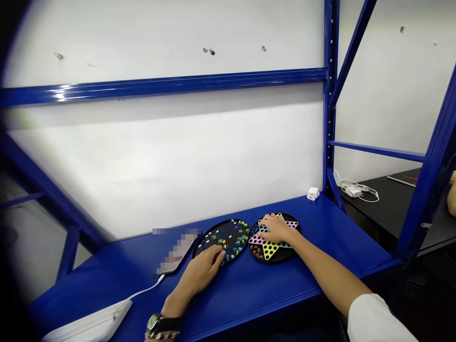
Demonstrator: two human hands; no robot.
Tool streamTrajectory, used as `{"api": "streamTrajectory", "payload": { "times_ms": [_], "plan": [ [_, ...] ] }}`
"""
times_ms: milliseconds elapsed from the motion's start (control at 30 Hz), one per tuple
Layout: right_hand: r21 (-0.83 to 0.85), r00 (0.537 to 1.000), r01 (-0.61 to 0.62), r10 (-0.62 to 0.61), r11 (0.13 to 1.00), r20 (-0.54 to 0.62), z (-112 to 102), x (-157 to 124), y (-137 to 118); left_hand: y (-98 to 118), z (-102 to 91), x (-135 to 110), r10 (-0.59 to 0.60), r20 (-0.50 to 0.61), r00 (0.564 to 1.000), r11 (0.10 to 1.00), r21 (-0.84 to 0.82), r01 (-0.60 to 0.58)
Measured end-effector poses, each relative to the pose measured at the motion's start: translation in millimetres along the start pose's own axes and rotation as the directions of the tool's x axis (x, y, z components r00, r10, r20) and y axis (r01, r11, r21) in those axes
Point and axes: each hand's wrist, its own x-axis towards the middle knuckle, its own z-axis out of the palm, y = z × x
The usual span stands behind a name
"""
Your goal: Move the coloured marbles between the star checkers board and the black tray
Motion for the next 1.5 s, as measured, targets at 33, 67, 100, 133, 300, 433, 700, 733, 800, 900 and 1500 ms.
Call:
{"api": "streamTrajectory", "payload": {
  "times_ms": [33, 67, 100, 133, 300, 433, 700, 733, 800, 900, 1500],
  "plan": [
    [-0.001, 1.000, 0.002, -0.002, 1.000, -0.001, 0, 0, 0, 0, 2.1, 0, 0.007, 0.002, 1.000, 1.000, -0.022, -0.007],
    [-0.001, 1.000, 0.003, -0.003, 1.000, -0.001, 1, 0, 0, 0, 4.2, 0, 0.014, 0.005, 1.000, 0.999, -0.041, -0.014],
    [-0.001, 1.000, 0.004, -0.004, 1.000, 0.001, 1, 0, 1, 0, 6.5, 0, 0.021, 0.006, 1.000, 0.998, -0.055, -0.021],
    [-0.002, 1.000, 0.004, -0.004, 1.000, 0.002, 1, 1, 1, -1, 8.6, 1, 0.031, 0.005, 1.000, 0.998, -0.058, -0.030],
    [-0.012, 1.000, -0.008, 0.008, 1.000, -0.001, 1, 1, 0, -2, 15.1, 1, 0.069, 0.021, 0.997, 0.997, 0.026, -0.069],
    [-0.013, 1.000, -0.014, 0.014, 1.000, 0.004, 0, 1, -1, 7, 12.9, -2, 0.062, 0.046, 0.997, 0.995, 0.079, -0.066],
    [-0.014, 1.000, -0.024, 0.024, 1.000, 0.014, 0, 0, 0, 11, 13.5, 0, 0.040, 0.091, 0.995, 0.998, 0.052, -0.045],
    [-0.014, 1.000, -0.021, 0.021, 1.000, 0.015, 0, 0, 0, 9, 15.1, 1, 0.036, 0.087, 0.996, 0.999, 0.021, -0.038],
    [-0.015, 1.000, -0.013, 0.013, 1.000, 0.014, 0, 0, 0, 4, 18.1, 3, 0.041, 0.038, 0.998, 0.994, -0.108, -0.037],
    [-0.018, 1.000, -0.002, 0.002, 1.000, 0.002, 0, 0, 0, -7, 17.1, 6, -0.051, -0.133, 0.990, 0.869, -0.494, -0.022],
    [-0.013, 1.000, 0.005, -0.005, 1.000, -0.002, 1, 0, 1, -20, 5.1, 8, -0.359, -0.015, 0.933, 0.219, -0.973, 0.069]
  ]
}}
